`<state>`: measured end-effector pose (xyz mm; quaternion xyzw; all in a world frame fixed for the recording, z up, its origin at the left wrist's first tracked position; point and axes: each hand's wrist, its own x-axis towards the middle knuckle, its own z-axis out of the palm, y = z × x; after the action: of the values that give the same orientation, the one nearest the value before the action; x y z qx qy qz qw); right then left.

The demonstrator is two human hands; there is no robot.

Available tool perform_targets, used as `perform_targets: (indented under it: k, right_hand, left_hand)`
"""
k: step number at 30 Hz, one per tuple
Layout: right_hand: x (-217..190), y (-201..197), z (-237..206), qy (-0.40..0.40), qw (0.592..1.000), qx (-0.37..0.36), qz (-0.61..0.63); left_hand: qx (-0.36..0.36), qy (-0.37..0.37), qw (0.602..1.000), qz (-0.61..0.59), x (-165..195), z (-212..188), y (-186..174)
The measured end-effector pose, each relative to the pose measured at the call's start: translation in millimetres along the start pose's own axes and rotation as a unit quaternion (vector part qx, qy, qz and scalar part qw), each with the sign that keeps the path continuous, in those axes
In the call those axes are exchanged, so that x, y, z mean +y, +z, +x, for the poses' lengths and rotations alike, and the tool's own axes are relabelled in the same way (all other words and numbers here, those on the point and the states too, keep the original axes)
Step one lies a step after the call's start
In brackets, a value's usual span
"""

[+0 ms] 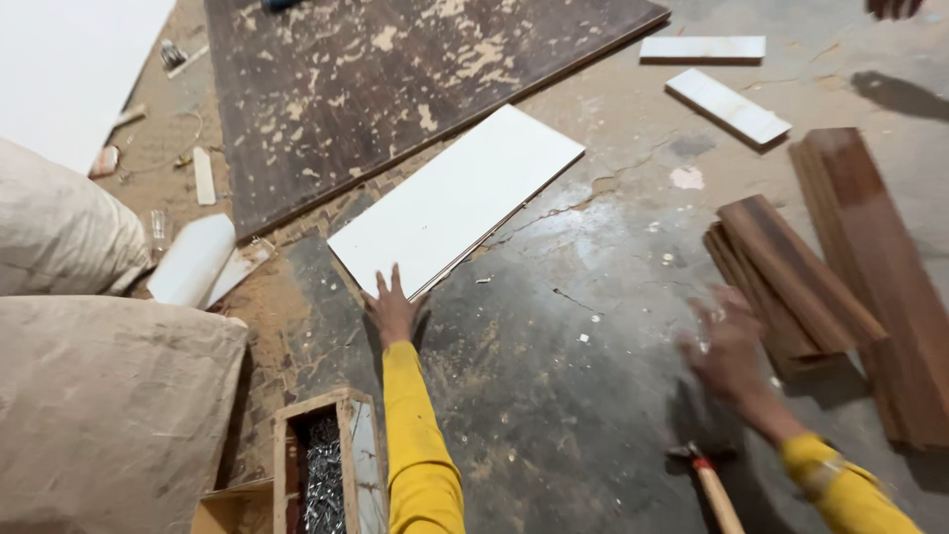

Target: The person hammers nails into a white rectangular board, then attaches wooden side pieces to form a frame. They continue hammering nails to secure the frame and place the assembled unit on the floor.

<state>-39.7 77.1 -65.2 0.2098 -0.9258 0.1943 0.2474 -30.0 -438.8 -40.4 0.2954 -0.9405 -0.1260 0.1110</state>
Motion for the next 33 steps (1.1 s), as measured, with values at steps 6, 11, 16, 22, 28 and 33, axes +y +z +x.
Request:
perform_targets:
  k: [6,11,16,22,28,33]
  right_hand:
    - [-113.7,138.5,68.6,0.021,0.978,-0.205,0.042]
    - [-130.2,151.9,55.5,0.051,0.947,-0.316,-0.014]
    - [-119.5,134.1,53.5,0.023,0.943,-0.331,-0.018]
    - [-126.0,125.5,59.9,0.023,0.934,-0.356,-0.024]
    - [-133.0,116.4,58.2,0.029,0.934,-0.353,-0.038]
    - [-132.2,111.7,60.2,0.024,0.928,-0.370,-0.041]
  left_hand:
    - [0.005,-0.093,0.994,-0.050,-42.7,54.1,27.8]
    - [-0.011,-0.053,0.999,0.003,-41.4,18.8,35.0]
    - [-0.019,-0.036,0.998,0.046,-17.7,-5.7,29.7]
    - [0.012,-0.005,0.999,-0.036,-12.5,-26.5,18.7]
    - [0.088,0.060,0.994,0.018,24.0,-65.7,21.5]
    - [0.074,0.164,0.976,0.124,25.9,-66.0,39.8]
